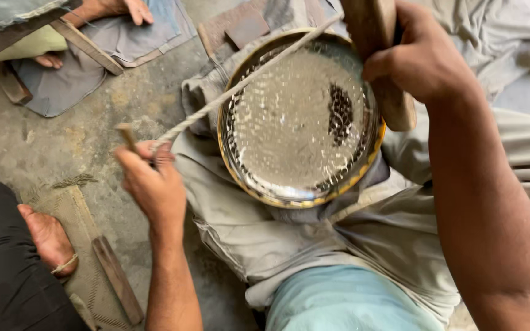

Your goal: The person uses a small hammer to strike a metal plate, creating a textured pattern. They then use a wooden mallet to continue hammering the plate, focusing on different areas to refine the design.

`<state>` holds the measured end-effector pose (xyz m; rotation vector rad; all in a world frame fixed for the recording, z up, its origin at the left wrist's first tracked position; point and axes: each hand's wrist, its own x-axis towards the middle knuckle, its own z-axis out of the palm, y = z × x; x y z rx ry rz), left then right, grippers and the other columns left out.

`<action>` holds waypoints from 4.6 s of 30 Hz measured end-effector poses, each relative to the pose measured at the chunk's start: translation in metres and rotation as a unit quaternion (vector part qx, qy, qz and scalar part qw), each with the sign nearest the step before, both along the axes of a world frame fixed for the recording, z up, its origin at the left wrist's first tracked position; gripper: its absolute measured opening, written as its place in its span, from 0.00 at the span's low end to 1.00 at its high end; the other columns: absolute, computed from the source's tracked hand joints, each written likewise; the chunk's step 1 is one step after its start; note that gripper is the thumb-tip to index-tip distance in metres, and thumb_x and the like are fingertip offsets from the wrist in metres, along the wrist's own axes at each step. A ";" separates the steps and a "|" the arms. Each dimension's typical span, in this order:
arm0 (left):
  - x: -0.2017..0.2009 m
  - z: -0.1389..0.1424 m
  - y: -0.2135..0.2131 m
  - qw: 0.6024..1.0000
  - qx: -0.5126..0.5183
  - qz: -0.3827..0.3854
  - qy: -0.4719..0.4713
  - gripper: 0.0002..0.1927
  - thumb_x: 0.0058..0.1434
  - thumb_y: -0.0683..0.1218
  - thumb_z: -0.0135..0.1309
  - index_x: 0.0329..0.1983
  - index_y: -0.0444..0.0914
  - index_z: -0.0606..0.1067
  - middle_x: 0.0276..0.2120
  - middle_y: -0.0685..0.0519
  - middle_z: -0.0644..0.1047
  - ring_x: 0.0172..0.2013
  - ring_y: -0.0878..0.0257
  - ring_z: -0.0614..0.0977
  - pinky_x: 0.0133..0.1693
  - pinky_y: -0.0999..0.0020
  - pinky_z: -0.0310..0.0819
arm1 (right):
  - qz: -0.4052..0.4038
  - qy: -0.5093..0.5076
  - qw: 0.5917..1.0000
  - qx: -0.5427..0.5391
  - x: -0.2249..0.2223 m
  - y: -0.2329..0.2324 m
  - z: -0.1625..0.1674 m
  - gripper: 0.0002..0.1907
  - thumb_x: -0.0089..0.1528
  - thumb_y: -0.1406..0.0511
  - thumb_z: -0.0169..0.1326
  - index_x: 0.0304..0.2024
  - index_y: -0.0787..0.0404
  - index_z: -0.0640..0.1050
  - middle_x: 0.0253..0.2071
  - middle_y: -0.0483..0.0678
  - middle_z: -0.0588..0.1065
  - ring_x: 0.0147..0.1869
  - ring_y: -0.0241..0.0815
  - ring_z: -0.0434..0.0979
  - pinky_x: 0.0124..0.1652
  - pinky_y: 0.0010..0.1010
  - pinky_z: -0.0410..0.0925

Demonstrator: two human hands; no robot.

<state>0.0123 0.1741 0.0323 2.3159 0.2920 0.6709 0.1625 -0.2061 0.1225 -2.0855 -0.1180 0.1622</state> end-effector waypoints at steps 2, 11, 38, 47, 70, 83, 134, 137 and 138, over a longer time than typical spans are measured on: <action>0.006 0.011 0.007 0.999 -0.003 0.022 -0.032 0.19 0.74 0.44 0.60 0.47 0.33 0.60 0.41 0.42 0.79 0.43 0.47 0.83 0.45 0.53 0.76 | 0.032 -0.029 0.998 -0.041 0.003 0.003 0.005 0.29 0.51 0.75 0.62 0.57 0.68 0.76 0.51 0.56 0.79 0.54 0.49 0.80 0.59 0.41 0.72; 0.005 0.000 -0.042 0.999 0.003 -0.027 -0.019 0.22 0.77 0.55 0.52 0.52 0.33 0.59 0.50 0.40 0.72 0.52 0.46 0.78 0.59 0.54 0.72 | -0.153 0.102 0.979 0.092 -0.053 -0.043 -0.045 0.26 0.55 0.74 0.57 0.56 0.67 0.70 0.55 0.53 0.79 0.56 0.45 0.83 0.55 0.38 0.73; -0.051 0.060 -0.119 0.993 0.051 0.096 0.036 0.10 0.69 0.43 0.56 0.47 0.30 0.77 0.39 0.45 0.77 0.37 0.59 0.82 0.36 0.66 0.77 | -0.161 0.213 0.964 -0.005 -0.066 -0.113 -0.097 0.23 0.60 0.69 0.64 0.55 0.71 0.73 0.42 0.53 0.79 0.43 0.48 0.82 0.45 0.38 0.75; -0.053 0.015 -0.190 0.924 -0.351 0.009 0.152 0.12 0.66 0.44 0.59 0.43 0.32 0.70 0.36 0.47 0.84 0.37 0.63 0.88 0.36 0.71 0.86 | -0.109 0.260 0.959 -0.040 -0.051 -0.182 -0.111 0.40 0.58 0.53 0.64 0.68 0.65 0.70 0.55 0.72 0.74 0.58 0.65 0.77 0.57 0.54 0.68; -0.034 -0.021 -0.223 0.960 -0.262 -0.035 0.089 0.06 0.69 0.40 0.55 0.44 0.33 0.72 0.37 0.48 0.81 0.37 0.59 0.88 0.36 0.67 0.83 | 0.273 -0.158 0.829 -0.462 -0.035 -0.021 0.022 0.36 0.56 0.62 0.61 0.68 0.59 0.71 0.45 0.55 0.76 0.42 0.48 0.78 0.42 0.36 0.73; -0.037 -0.006 -0.217 0.903 -0.417 0.005 0.100 0.11 0.69 0.41 0.55 0.47 0.31 0.67 0.42 0.45 0.80 0.40 0.62 0.87 0.36 0.72 0.86 | 0.291 -0.154 0.811 -0.483 -0.033 -0.012 0.032 0.35 0.57 0.64 0.57 0.69 0.53 0.72 0.46 0.52 0.76 0.44 0.48 0.80 0.47 0.38 0.72; -0.048 -0.048 -0.223 0.979 -0.193 -0.032 0.064 0.08 0.69 0.41 0.56 0.44 0.31 0.70 0.27 0.51 0.74 0.23 0.61 0.77 0.25 0.64 0.70 | 0.365 -0.255 0.730 -0.519 -0.055 -0.004 0.037 0.32 0.57 0.60 0.59 0.65 0.57 0.73 0.42 0.47 0.78 0.41 0.43 0.79 0.44 0.36 0.71; -0.045 -0.047 -0.221 0.987 -0.143 -0.043 0.052 0.08 0.70 0.41 0.56 0.40 0.34 0.69 0.26 0.52 0.74 0.23 0.62 0.78 0.26 0.64 0.69 | 0.368 -0.294 0.696 -0.542 -0.055 -0.001 0.040 0.34 0.55 0.61 0.58 0.65 0.55 0.73 0.44 0.46 0.79 0.42 0.44 0.79 0.44 0.36 0.72; -0.045 -0.046 -0.220 0.992 -0.103 -0.051 0.046 0.09 0.70 0.41 0.56 0.38 0.36 0.68 0.25 0.52 0.73 0.24 0.62 0.78 0.26 0.63 0.68 | 0.368 -0.289 0.686 -0.558 -0.055 0.001 0.042 0.35 0.54 0.61 0.58 0.66 0.54 0.73 0.45 0.45 0.79 0.42 0.43 0.80 0.44 0.35 0.72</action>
